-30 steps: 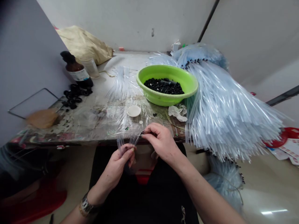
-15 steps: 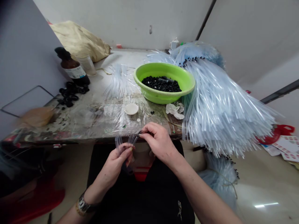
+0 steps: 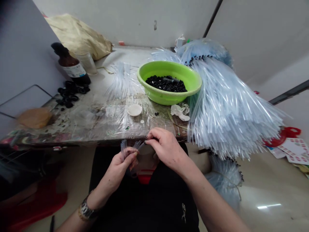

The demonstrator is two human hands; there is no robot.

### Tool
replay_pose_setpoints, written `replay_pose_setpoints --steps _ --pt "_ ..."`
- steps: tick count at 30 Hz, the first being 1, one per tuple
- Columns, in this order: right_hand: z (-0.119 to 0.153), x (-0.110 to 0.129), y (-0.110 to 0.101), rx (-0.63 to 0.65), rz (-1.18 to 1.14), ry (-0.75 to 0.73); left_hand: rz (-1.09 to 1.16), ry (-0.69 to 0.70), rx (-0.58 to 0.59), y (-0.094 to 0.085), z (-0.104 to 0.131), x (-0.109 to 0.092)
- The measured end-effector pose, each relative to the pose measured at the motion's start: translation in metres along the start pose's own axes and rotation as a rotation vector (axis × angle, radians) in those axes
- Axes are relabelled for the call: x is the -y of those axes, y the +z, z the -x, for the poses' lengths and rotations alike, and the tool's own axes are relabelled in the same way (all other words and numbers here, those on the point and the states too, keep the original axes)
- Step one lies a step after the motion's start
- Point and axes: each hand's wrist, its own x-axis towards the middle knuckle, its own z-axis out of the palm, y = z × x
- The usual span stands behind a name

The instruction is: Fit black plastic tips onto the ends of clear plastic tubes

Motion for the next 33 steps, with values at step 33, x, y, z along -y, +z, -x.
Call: replay_pose_setpoints --steps 33 --pt "0.027 -0.007 0.017 0.006 -0.180 0.175 0.098 -0.026 0.178 0.011 0.004 0.009"
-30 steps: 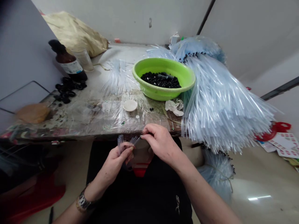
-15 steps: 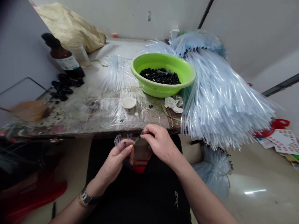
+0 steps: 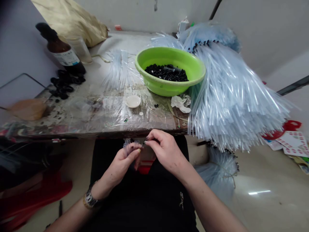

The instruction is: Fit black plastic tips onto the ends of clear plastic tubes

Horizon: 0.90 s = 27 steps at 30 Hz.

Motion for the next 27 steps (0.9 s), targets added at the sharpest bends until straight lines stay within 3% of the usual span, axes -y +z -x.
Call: replay_pose_setpoints --steps 20,27 --pt "0.017 0.000 0.003 0.055 0.117 -0.038 0.033 -0.077 -0.015 0.007 0.003 -0.006" --pt "0.024 -0.002 0.015 -0.058 0.130 -0.069 0.018 -0.101 -0.045 0.010 0.004 -0.009"
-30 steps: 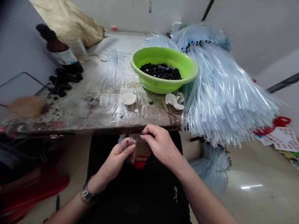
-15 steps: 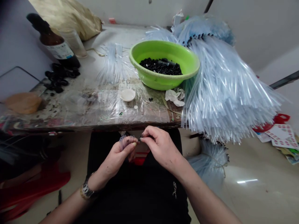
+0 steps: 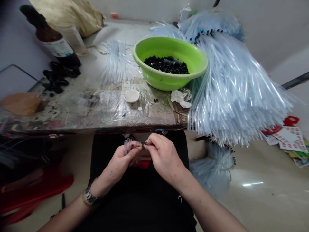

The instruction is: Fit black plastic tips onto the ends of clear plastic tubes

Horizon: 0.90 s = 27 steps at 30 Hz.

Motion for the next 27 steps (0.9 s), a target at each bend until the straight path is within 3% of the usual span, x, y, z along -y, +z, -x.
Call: replay_pose_setpoints --steps 5,12,19,27 --pt "0.004 -0.001 0.007 -0.040 0.035 -0.041 -0.007 0.013 0.000 0.001 0.001 0.000" --pt "0.008 -0.009 0.017 -0.070 -0.085 0.042 -0.013 -0.004 -0.020 0.001 0.000 0.004" --pt "0.000 -0.015 0.001 0.054 -0.259 0.175 0.026 -0.039 0.036 -0.003 -0.005 0.007" --pt "0.001 -0.024 -0.006 0.078 -0.250 0.136 0.094 -0.048 0.087 -0.004 -0.003 0.006"
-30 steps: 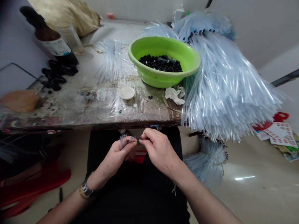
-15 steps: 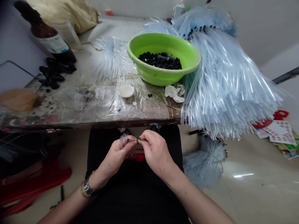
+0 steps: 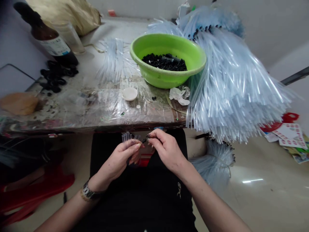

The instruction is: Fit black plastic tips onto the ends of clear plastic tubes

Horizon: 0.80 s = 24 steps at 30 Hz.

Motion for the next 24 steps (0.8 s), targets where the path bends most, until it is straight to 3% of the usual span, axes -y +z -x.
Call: replay_pose_setpoints --steps 11,24 --pt "-0.005 0.005 -0.010 0.176 0.075 -0.026 -0.025 -0.052 0.010 0.005 0.002 -0.002" --pt "0.009 -0.004 0.013 -0.019 0.023 0.040 -0.001 -0.067 0.010 0.012 0.001 -0.004"
